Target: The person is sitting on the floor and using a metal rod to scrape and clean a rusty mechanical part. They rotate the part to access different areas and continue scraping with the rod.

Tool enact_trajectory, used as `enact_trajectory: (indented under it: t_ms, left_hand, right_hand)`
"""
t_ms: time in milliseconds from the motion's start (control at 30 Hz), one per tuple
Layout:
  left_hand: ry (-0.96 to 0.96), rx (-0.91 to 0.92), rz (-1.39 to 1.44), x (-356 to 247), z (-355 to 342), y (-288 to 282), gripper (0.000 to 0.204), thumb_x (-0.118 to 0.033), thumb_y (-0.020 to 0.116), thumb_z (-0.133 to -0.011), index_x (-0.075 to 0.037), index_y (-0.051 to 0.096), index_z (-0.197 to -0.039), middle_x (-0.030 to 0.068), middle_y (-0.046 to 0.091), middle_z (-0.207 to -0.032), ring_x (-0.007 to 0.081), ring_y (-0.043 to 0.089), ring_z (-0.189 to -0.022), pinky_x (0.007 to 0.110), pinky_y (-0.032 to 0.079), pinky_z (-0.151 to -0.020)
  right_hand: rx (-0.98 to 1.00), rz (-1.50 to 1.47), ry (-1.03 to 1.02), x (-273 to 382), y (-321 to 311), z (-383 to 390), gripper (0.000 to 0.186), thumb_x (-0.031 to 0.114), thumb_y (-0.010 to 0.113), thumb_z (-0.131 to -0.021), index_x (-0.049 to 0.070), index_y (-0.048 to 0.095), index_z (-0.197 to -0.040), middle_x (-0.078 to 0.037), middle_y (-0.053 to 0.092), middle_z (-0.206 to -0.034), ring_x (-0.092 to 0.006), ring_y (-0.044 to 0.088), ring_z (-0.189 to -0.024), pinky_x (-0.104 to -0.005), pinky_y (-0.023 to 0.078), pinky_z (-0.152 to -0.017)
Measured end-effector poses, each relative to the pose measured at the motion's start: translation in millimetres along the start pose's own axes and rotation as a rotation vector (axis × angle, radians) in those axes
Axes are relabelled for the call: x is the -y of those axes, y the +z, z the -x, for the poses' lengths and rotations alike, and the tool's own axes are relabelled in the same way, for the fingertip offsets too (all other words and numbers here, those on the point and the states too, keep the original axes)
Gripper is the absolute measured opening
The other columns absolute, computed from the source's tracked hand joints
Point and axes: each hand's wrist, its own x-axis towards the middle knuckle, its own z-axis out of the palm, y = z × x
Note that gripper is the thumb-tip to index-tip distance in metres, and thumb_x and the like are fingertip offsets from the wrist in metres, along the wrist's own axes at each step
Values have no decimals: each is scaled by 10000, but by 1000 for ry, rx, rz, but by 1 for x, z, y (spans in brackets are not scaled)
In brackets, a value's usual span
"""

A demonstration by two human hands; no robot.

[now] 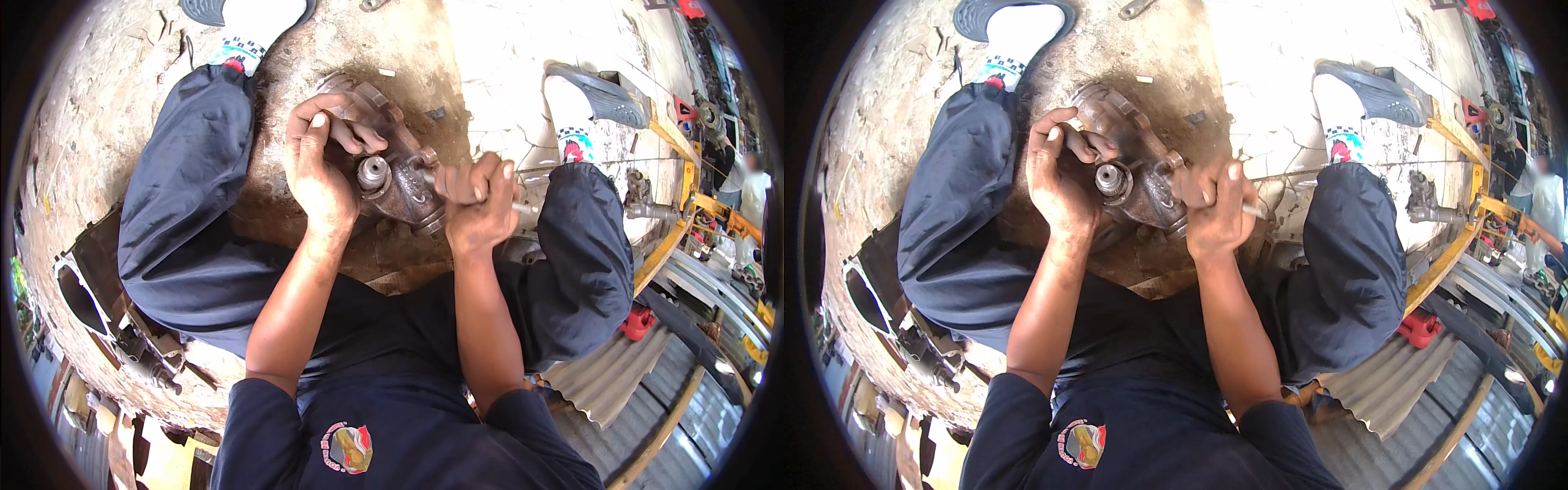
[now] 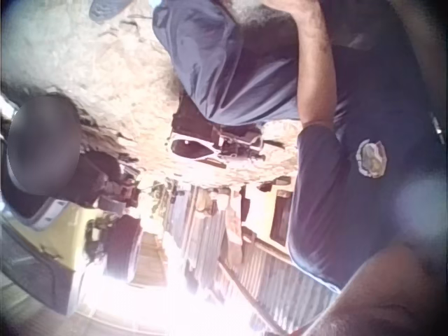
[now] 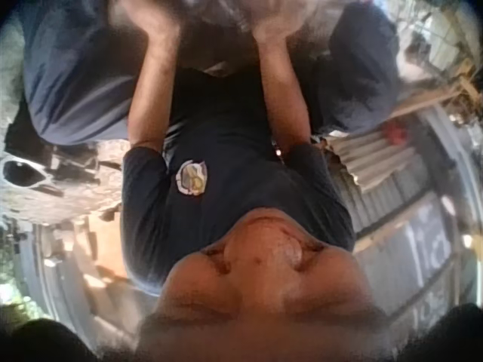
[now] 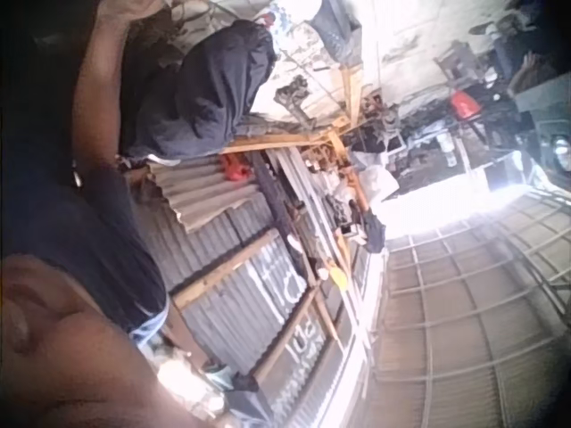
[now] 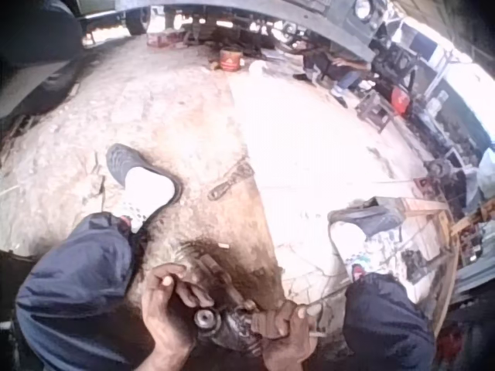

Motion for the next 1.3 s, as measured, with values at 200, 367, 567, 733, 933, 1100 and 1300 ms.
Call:
enact_trajectory:
  t_ms: [200, 367, 567, 733, 933, 1100, 1300]
  left_hand:
    - [17, 29, -11, 6, 1, -6, 294, -183, 485, -1040, 44, 588, -1196, 70, 497, -674, 265, 627, -656, 402, 548, -710]
    - [19, 45, -3, 5, 1, -8, 276, -159, 478, -1050, 53, 587, -1189, 70, 501, -664, 263, 621, -648, 392, 545, -710]
    - [13, 39, 9, 5, -3, -2, 229, -104, 448, -1064, 42, 606, -1144, 76, 503, -639, 240, 600, -603, 368, 535, -664]
    - [46, 79, 7, 9, -2, -6, 213, -103, 466, -1071, 31, 617, -1139, 64, 506, -636, 207, 591, -604, 352, 530, -661]
    - [9, 57, -11, 8, -3, -10, 218, -76, 481, -1034, 52, 626, -1134, 62, 503, -658, 217, 597, -632, 366, 541, -696]
    - [16, 44, -37, 8, -2, -4, 211, -67, 483, -1037, 53, 630, -1129, 57, 501, -654, 208, 597, -628, 360, 543, -698]
    - [64, 43, -28, 13, -3, -8, 201, -57, 484, -1033, 47, 640, -1105, 52, 495, -645, 200, 588, -612, 347, 539, -688]
  right_hand:
    - [263, 362, -295, -51, -22, -42, 312, 213, 445, -1130, -37, 629, -1158, -41, 467, -644, -149, 439, -498, -324, 412, -458]
    - [95, 235, -142, -19, -25, 9, 495, 343, 415, -1138, 55, 451, -737, -31, 394, -607, -117, 322, -493, -321, 248, -451]
    - [112, 265, -194, -13, 28, -17, 446, 240, 443, -1123, 41, 467, -725, -4, 381, -613, -121, 326, -505, -321, 261, -476]
    - [236, 613, -283, -38, -27, 25, 469, 284, 391, -1128, 83, 372, -705, -5, 316, -617, -144, 289, -504, -353, 296, -515]
    - [140, 94, -19, 7, -21, 57, 485, 340, 398, -1117, 108, 344, -695, -8, 304, -580, -142, 252, -485, -368, 297, -521]
    - [147, 477, -504, -28, -3, 10, 383, 198, 442, -1107, 45, 441, -756, -39, 354, -648, -158, 318, -526, -338, 314, -514]
    - [360, 414, -201, -7, -30, 69, 484, 208, 439, -1089, 62, 390, -630, -37, 391, -580, -141, 328, -491, -343, 309, -502]
